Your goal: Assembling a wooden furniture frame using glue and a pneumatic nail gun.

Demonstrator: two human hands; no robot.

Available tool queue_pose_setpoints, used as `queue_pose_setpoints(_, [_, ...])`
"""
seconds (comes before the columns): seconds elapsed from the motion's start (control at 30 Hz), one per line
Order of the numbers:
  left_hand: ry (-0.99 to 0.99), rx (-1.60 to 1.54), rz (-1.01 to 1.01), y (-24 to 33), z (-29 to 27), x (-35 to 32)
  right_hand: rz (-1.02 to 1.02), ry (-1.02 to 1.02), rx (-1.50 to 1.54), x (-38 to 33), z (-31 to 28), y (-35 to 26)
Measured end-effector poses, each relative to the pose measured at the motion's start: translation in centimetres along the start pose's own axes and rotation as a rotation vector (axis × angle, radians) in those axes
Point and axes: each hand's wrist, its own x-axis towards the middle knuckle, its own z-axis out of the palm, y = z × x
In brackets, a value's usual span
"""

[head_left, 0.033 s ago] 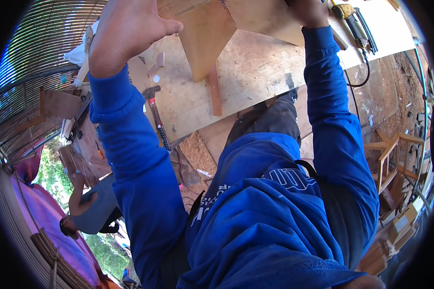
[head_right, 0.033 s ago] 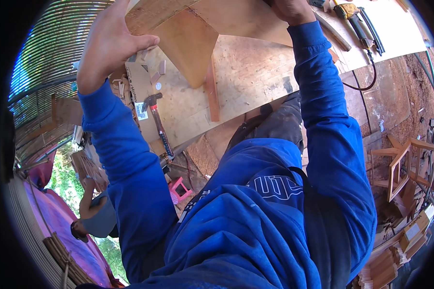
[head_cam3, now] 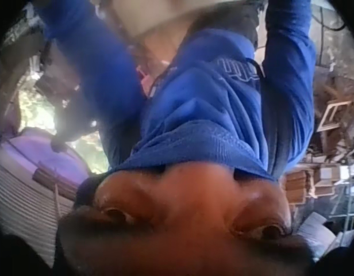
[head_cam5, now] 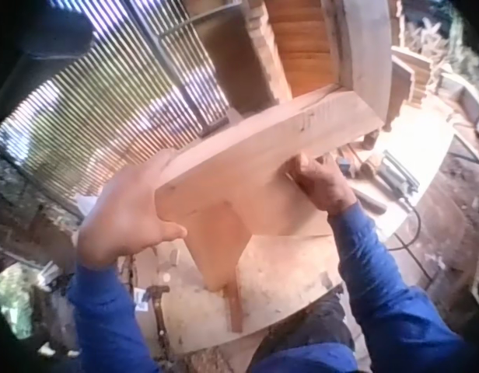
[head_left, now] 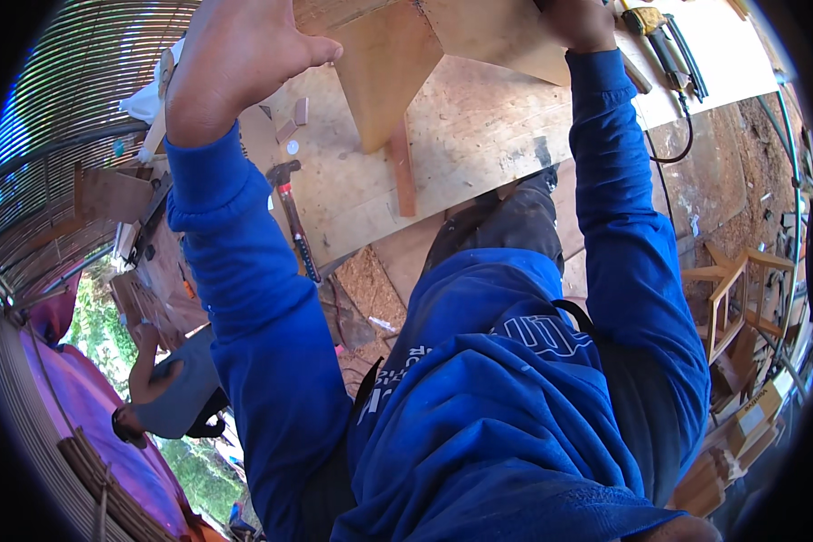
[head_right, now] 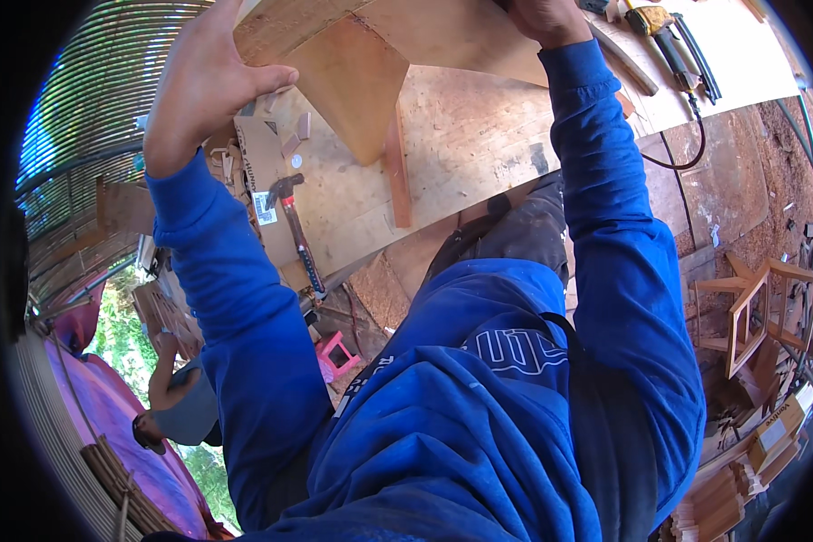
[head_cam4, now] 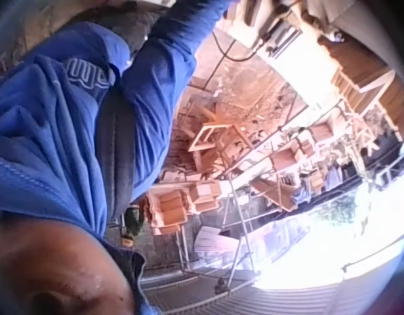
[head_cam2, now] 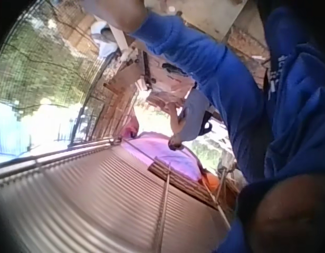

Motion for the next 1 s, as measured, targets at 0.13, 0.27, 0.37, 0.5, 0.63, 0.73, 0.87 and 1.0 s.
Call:
queue_pose_setpoints(0.13, [0.028,-0.002,0.028,-0.5,0.1,-0.1,-0.008,-0.140,0.305,0.9,-1.6,2.2])
queue_pose_setpoints(0.27, [-0.003,0.002,-0.007,0.0,-0.1,0.0,-0.039,-0.312,0.635,1.6,-3.2,3.8])
queue_pose_setpoints(0.37, [-0.002,-0.033,-0.014,0.3,0.0,0.0,-0.026,-0.340,0.627,1.3,-3.1,3.3])
queue_pose_setpoints(0.5, [-0.004,0.048,-0.058,0.5,-0.2,-0.3,-0.036,-0.038,-0.034,0.2,-0.2,0.3])
queue_pose_setpoints(0.63, [-0.010,0.073,-0.059,0.9,-0.2,-0.2,0.026,-0.055,-0.072,0.0,-1.0,0.1])
queue_pose_setpoints(0.73, [0.026,0.019,0.000,0.2,0.0,-0.5,0.027,-0.066,-0.027,0.1,-1.2,0.4])
queue_pose_setpoints(0.87, [0.000,0.091,-0.031,1.2,-0.3,-0.3,0.023,-0.303,0.639,1.1,-3.3,3.3])
queue_pose_setpoints(1.0, [-0.021,0.086,-0.072,1.4,-0.4,-0.3,-0.029,-0.018,0.000,0.1,-0.9,0.9])
